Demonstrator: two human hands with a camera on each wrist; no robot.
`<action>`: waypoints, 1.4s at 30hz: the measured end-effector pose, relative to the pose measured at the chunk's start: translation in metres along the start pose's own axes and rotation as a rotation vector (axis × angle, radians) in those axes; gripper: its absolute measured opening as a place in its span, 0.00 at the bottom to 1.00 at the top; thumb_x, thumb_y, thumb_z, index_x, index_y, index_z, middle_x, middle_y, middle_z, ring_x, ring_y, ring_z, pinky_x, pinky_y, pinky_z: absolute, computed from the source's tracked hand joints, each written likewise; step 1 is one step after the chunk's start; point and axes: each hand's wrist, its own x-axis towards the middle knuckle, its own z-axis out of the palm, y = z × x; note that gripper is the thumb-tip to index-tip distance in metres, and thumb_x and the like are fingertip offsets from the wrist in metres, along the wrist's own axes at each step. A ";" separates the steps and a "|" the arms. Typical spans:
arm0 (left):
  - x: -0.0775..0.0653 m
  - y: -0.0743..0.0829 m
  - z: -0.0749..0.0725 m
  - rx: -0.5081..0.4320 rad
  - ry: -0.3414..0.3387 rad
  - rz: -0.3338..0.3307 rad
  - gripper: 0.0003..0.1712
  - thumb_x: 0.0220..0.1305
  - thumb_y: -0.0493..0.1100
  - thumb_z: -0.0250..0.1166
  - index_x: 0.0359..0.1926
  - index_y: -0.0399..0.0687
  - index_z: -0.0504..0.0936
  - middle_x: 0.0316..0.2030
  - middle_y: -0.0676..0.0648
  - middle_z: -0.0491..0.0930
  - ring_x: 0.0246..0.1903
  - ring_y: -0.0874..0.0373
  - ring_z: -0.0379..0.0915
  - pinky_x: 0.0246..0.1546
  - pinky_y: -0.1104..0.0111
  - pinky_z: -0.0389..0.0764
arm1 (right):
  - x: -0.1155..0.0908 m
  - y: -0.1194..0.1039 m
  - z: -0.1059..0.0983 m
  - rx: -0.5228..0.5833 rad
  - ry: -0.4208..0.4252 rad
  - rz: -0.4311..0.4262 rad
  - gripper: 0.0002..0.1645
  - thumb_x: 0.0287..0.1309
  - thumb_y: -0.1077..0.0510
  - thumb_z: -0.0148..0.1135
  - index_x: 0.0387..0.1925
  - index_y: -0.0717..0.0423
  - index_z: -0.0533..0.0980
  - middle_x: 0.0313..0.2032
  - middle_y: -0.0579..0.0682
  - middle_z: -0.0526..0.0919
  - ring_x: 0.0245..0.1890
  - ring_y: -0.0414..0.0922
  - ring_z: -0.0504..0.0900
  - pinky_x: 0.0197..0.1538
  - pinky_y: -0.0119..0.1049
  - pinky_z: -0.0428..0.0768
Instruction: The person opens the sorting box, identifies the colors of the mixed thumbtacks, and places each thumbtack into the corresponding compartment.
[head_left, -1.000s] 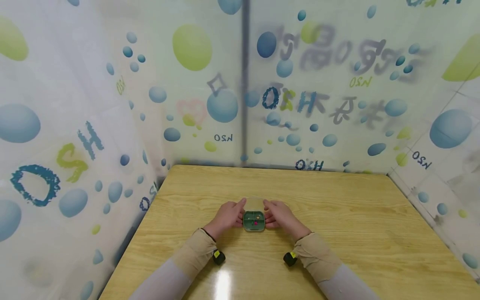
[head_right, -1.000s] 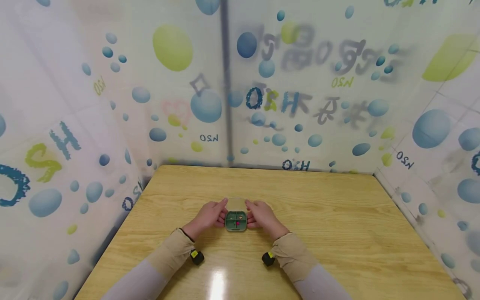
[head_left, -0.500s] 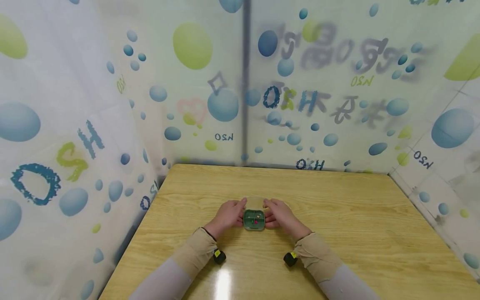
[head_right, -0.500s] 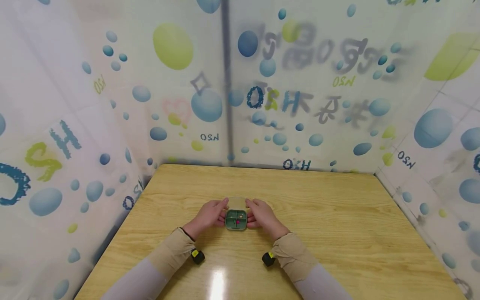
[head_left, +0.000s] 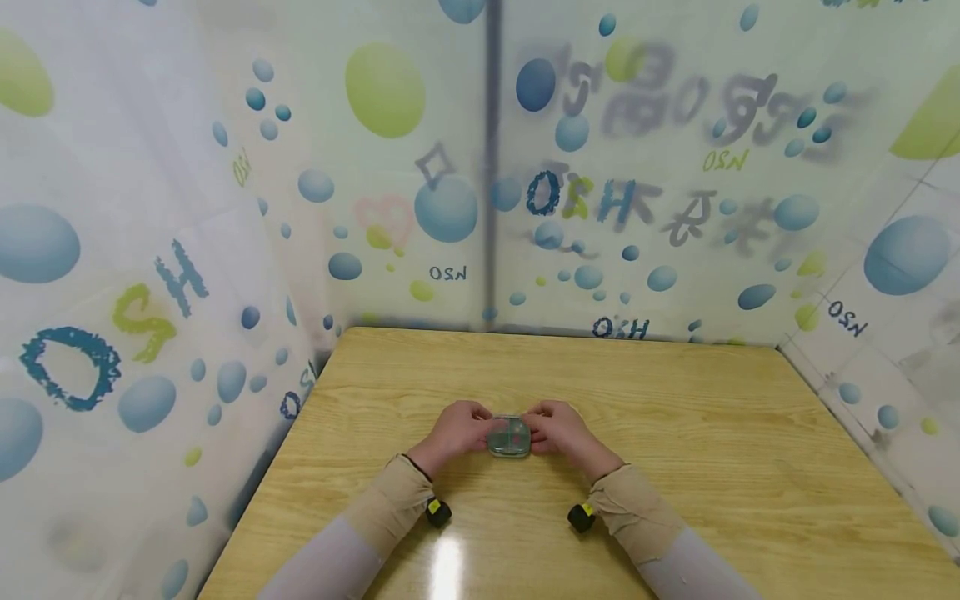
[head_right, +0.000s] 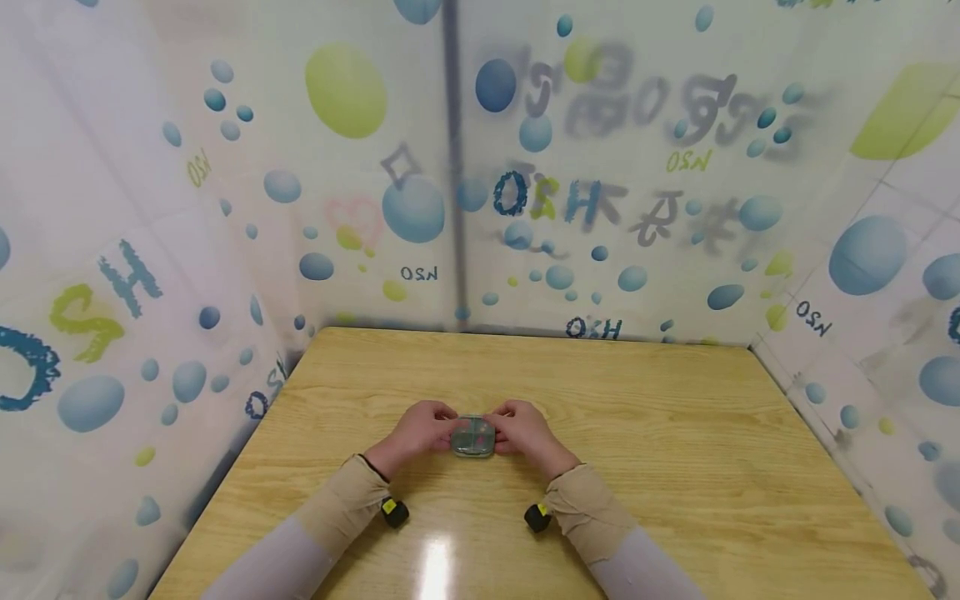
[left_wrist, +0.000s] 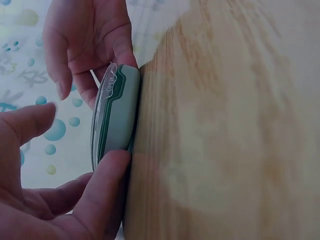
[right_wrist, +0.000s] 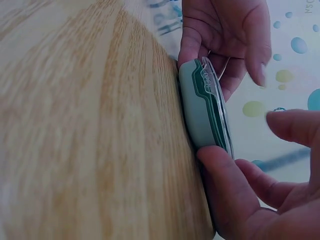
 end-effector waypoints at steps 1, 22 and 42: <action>-0.001 0.000 0.000 0.026 -0.002 0.008 0.28 0.67 0.54 0.74 0.56 0.35 0.85 0.46 0.39 0.88 0.33 0.57 0.88 0.37 0.63 0.88 | 0.000 0.001 0.000 -0.019 -0.003 -0.011 0.18 0.72 0.56 0.67 0.54 0.66 0.80 0.43 0.59 0.85 0.34 0.44 0.87 0.37 0.37 0.89; -0.002 0.002 -0.001 0.202 0.000 0.098 0.32 0.51 0.45 0.85 0.54 0.36 0.85 0.40 0.45 0.87 0.37 0.58 0.81 0.37 0.66 0.83 | -0.001 0.004 -0.006 -0.271 -0.043 -0.192 0.26 0.49 0.63 0.82 0.51 0.62 0.82 0.40 0.56 0.86 0.37 0.45 0.83 0.39 0.38 0.84; -0.001 0.000 0.000 0.194 -0.017 0.100 0.30 0.52 0.43 0.83 0.55 0.35 0.85 0.41 0.46 0.86 0.38 0.57 0.80 0.38 0.65 0.83 | -0.001 0.003 -0.010 -0.253 -0.090 -0.174 0.28 0.50 0.64 0.81 0.54 0.63 0.81 0.44 0.58 0.86 0.42 0.48 0.84 0.42 0.39 0.85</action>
